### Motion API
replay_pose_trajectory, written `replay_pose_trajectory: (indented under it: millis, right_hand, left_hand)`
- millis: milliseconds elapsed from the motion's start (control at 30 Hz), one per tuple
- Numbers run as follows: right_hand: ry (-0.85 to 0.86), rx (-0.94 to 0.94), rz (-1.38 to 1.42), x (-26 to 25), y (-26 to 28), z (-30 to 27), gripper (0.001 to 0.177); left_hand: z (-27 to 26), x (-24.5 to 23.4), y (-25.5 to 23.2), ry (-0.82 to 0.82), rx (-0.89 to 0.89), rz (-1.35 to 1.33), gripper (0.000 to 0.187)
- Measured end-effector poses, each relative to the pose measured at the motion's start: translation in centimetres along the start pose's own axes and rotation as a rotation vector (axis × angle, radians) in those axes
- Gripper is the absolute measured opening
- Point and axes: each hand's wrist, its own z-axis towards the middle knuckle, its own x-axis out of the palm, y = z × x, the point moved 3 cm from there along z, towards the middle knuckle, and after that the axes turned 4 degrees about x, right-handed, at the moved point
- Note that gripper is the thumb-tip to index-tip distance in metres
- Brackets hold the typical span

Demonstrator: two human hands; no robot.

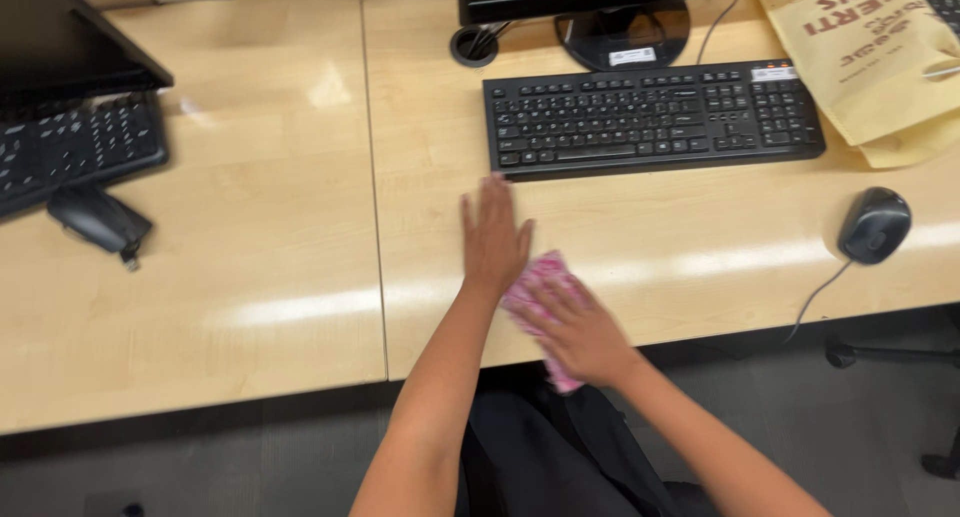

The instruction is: The person wipes a keyboard, a computer mouse, and a desk surface with a cloth, and coils the mouse cable.

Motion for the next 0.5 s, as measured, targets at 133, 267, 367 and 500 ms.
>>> replay_pose_trajectory:
  millis: [133,267,367,500]
  right_hand:
    - [-0.004,0.1,-0.106,-1.1,-7.2,-4.9,0.061]
    - [0.053,0.53,-0.266,0.0,-15.4,-8.9,0.059]
    - [-0.063,0.731,-0.272,1.1,-18.1,-9.1,0.06]
    - [-0.149,0.506,-0.153,2.6,-15.6,-4.8,0.059]
  left_hand:
    - [-0.1,0.4,2.1,0.019,-0.086,0.041,0.08]
    - [-0.3,0.5,2.3,0.004,-0.078,0.019,0.08]
    - [-0.3,0.1,2.2,-0.026,-0.09,0.0,0.08]
    - [-0.5,-0.3,2.0,-0.094,-0.094,-0.029,0.08]
